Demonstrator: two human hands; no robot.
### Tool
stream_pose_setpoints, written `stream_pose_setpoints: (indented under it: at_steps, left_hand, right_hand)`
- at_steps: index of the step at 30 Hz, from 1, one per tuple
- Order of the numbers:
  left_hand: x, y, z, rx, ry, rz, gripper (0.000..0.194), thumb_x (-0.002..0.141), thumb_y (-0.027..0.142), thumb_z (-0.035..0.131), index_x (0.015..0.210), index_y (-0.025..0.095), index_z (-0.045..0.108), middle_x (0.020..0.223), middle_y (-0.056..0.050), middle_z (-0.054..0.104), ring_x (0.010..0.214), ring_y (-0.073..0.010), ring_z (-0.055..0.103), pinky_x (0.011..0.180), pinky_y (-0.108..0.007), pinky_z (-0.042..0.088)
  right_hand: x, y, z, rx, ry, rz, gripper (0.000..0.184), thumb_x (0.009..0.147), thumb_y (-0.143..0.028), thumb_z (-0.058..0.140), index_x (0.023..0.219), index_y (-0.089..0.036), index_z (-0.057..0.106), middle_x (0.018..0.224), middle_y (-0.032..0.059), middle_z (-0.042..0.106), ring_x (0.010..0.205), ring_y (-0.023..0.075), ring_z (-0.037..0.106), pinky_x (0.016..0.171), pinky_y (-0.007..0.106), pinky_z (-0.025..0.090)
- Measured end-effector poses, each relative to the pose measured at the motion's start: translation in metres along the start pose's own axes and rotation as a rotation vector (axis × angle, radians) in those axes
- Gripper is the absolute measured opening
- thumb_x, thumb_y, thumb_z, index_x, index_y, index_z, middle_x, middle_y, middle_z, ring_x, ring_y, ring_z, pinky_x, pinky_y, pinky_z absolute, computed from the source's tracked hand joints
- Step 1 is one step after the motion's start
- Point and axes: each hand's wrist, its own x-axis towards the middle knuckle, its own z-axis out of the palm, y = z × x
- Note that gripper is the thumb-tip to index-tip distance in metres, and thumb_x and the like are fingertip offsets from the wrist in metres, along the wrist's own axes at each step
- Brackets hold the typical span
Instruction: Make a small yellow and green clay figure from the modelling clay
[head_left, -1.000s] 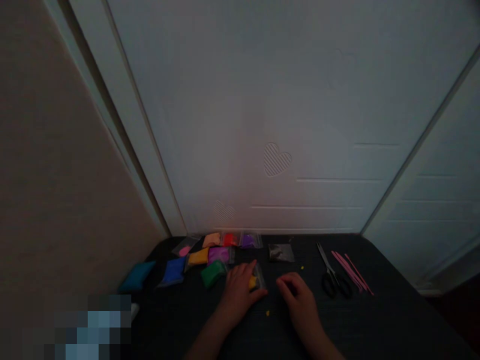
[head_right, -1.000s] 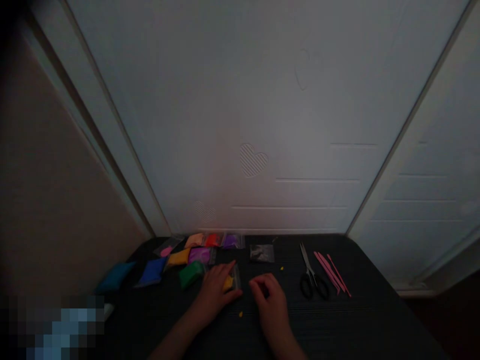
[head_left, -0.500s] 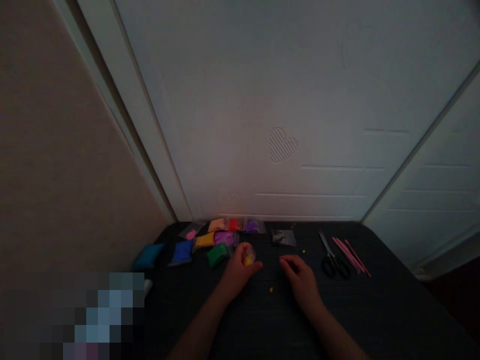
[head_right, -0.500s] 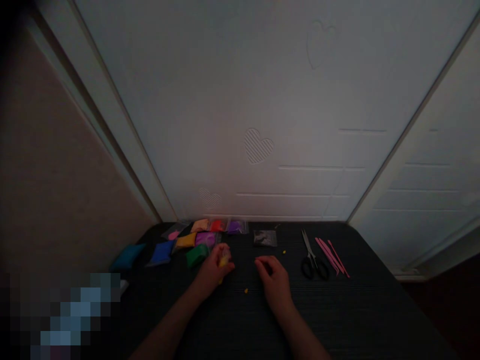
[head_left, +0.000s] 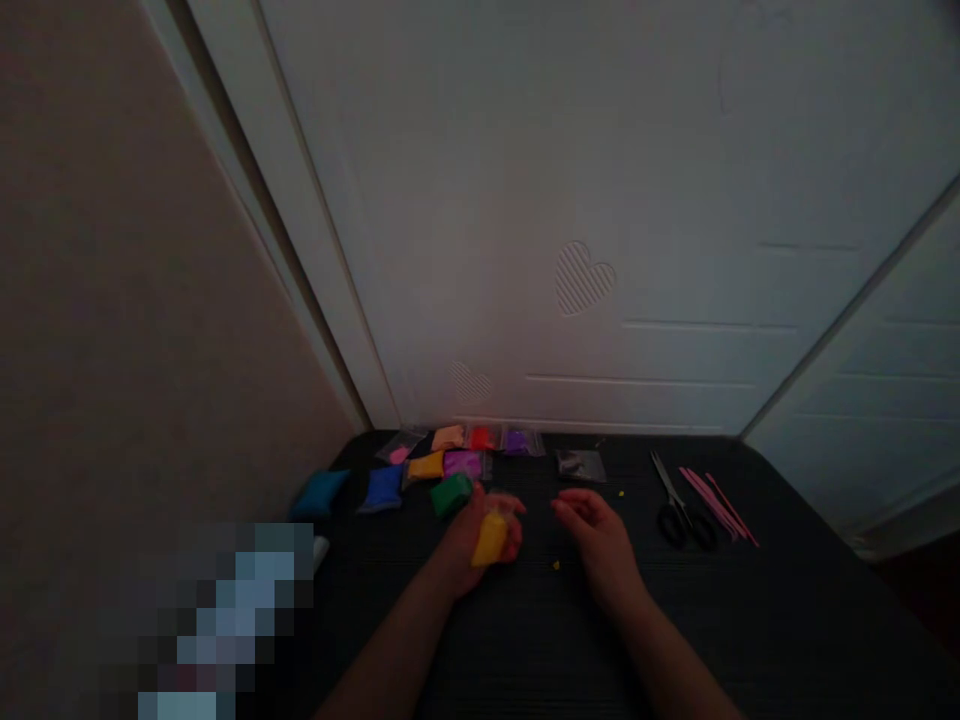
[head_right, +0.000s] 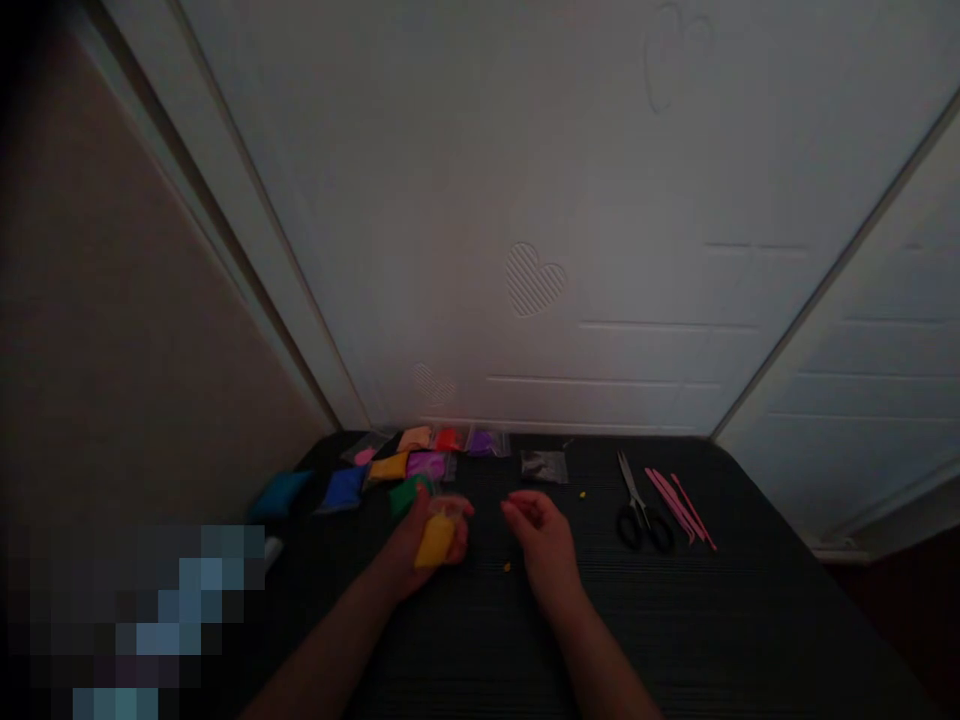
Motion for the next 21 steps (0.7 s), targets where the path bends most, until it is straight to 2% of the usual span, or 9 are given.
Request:
stream_pose_setpoints:
  at_steps: [3, 8, 10, 14, 16, 18, 21]
  left_hand:
    - [-0.001, 0.001, 0.003, -0.046, -0.037, -0.129, 0.06, 0.074, 0.062, 0.022, 0.082, 0.012, 0.053, 0.057, -0.004, 0.055, 0.045, -0.0128, 0.052, 0.043, -0.023, 0.035]
    - [-0.004, -0.006, 0.015, -0.015, -0.208, -0.301, 0.067, 0.072, 0.065, 0.017, 0.08, 0.01, 0.054, 0.055, -0.007, 0.058, 0.044, -0.0147, 0.054, 0.041, -0.024, 0.039]
    - [-0.005, -0.01, 0.02, 0.002, -0.272, -0.354, 0.067, 0.073, 0.064, 0.017, 0.081, 0.009, 0.054, 0.054, -0.008, 0.058, 0.043, -0.0148, 0.054, 0.04, -0.023, 0.04]
    - [-0.006, -0.018, 0.023, 0.024, -0.324, -0.394, 0.071, 0.072, 0.065, 0.016, 0.079, 0.007, 0.055, 0.051, -0.007, 0.058, 0.039, -0.012, 0.052, 0.036, -0.02, 0.037]
    - [-0.006, -0.02, 0.022, 0.038, -0.309, -0.38, 0.068, 0.072, 0.064, 0.019, 0.079, 0.007, 0.055, 0.048, -0.006, 0.056, 0.037, -0.0108, 0.05, 0.035, -0.019, 0.035]
    - [-0.007, -0.02, 0.021, 0.057, -0.296, -0.371, 0.063, 0.073, 0.062, 0.024, 0.078, 0.007, 0.055, 0.047, -0.005, 0.055, 0.036, -0.0103, 0.048, 0.034, -0.018, 0.035]
    - [-0.008, -0.02, 0.021, 0.084, -0.314, -0.382, 0.055, 0.074, 0.059, 0.032, 0.076, 0.009, 0.054, 0.046, -0.003, 0.054, 0.035, -0.0095, 0.047, 0.034, -0.018, 0.034]
  right_hand:
    - [-0.001, 0.004, -0.007, 0.0, -0.02, 0.03, 0.021, 0.066, -0.032, 0.061, 0.079, -0.016, 0.058, 0.07, 0.0014, 0.059, 0.065, 0.0125, 0.052, 0.063, 0.025, 0.039]
    - [-0.007, -0.002, -0.009, 0.029, -0.031, 0.003, 0.016, 0.066, -0.031, 0.061, 0.076, -0.019, 0.059, 0.072, -0.0002, 0.058, 0.069, 0.0123, 0.052, 0.065, 0.025, 0.039]
    - [-0.012, -0.008, -0.006, -0.025, -0.122, -0.017, 0.013, 0.066, -0.029, 0.061, 0.073, -0.019, 0.06, 0.081, 0.0006, 0.057, 0.069, 0.0115, 0.052, 0.066, 0.025, 0.039]
    - [-0.022, -0.019, -0.001, -0.117, -0.401, 0.051, 0.012, 0.067, -0.03, 0.059, 0.071, -0.018, 0.062, 0.107, 0.0032, 0.048, 0.057, 0.0066, 0.05, 0.053, 0.023, 0.041]
    - [-0.023, -0.022, -0.001, -0.208, -0.475, 0.027, 0.011, 0.067, -0.028, 0.059, 0.07, -0.019, 0.064, 0.106, 0.0029, 0.05, 0.07, 0.0107, 0.054, 0.064, 0.026, 0.043]
    - [-0.023, -0.022, -0.002, -0.301, -0.5, -0.037, 0.009, 0.068, -0.025, 0.059, 0.069, -0.02, 0.066, 0.103, 0.0024, 0.053, 0.088, 0.0151, 0.053, 0.08, 0.029, 0.039]
    - [-0.022, -0.019, -0.003, -0.353, -0.553, -0.054, 0.009, 0.07, -0.023, 0.057, 0.071, -0.021, 0.066, 0.103, 0.0021, 0.054, 0.095, 0.0165, 0.051, 0.086, 0.03, 0.036]
